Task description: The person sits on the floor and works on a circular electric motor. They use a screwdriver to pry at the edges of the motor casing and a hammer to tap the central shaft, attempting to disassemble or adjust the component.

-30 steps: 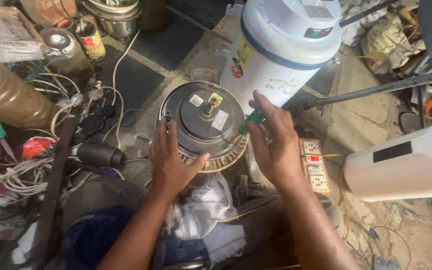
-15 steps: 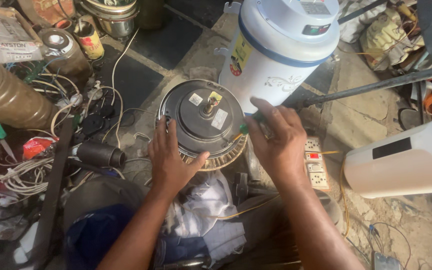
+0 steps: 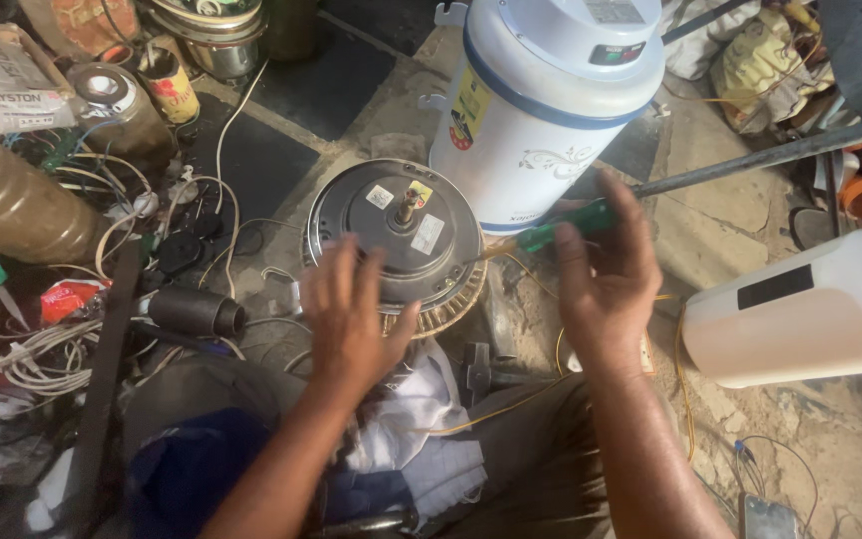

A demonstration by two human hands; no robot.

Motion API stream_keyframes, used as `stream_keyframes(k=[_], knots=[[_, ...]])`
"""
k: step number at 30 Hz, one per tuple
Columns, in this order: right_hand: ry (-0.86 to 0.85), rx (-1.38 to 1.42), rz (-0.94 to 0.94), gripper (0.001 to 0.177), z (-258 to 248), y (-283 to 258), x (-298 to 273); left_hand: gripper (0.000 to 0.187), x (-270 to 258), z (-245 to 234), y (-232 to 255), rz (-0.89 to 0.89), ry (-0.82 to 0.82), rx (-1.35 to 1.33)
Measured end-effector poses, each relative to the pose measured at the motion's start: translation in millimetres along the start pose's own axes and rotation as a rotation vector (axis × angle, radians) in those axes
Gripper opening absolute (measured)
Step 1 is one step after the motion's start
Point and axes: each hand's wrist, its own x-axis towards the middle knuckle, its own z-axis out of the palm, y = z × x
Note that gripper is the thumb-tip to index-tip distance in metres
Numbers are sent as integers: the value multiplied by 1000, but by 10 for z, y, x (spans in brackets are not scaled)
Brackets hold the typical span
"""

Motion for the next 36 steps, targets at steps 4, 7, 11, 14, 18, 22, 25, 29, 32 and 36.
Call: stream_keyframes(k=[4, 7, 11, 14, 18, 22, 25, 29, 32, 36], knots=[[97, 30, 11, 49, -164, 166, -37, 30, 154, 136, 273, 124, -61, -65], [175, 5, 149, 50, -292, 408, -153, 18, 252, 189, 416, 146, -96, -55], [279, 145, 262, 47, -389, 804, -339, 9, 319, 259, 577, 132, -201, 139], [341, 175, 317, 48, -415, 1035, -437, 12, 359, 329, 692, 143, -211, 236], [379, 249, 362, 48, -498, 1142, -427, 14, 392, 407, 799, 211, -237, 372], [390, 257, 387, 49, -547, 1156, -431, 14, 370, 441, 823, 274, -256, 410], [383, 283, 392, 49, -564, 1165, -460, 13, 360, 487, 790, 262, -259, 414], [375, 283, 394, 48, -583, 1164, -466, 13, 386, 604, 769, 260, -271, 478], [386, 280, 413, 47, -584, 1161, -479, 13, 433, 688, 838, 260, -307, 610], [388, 311, 396, 47, -596, 1174, -490, 18, 438, 688, 901, 309, -356, 759]])
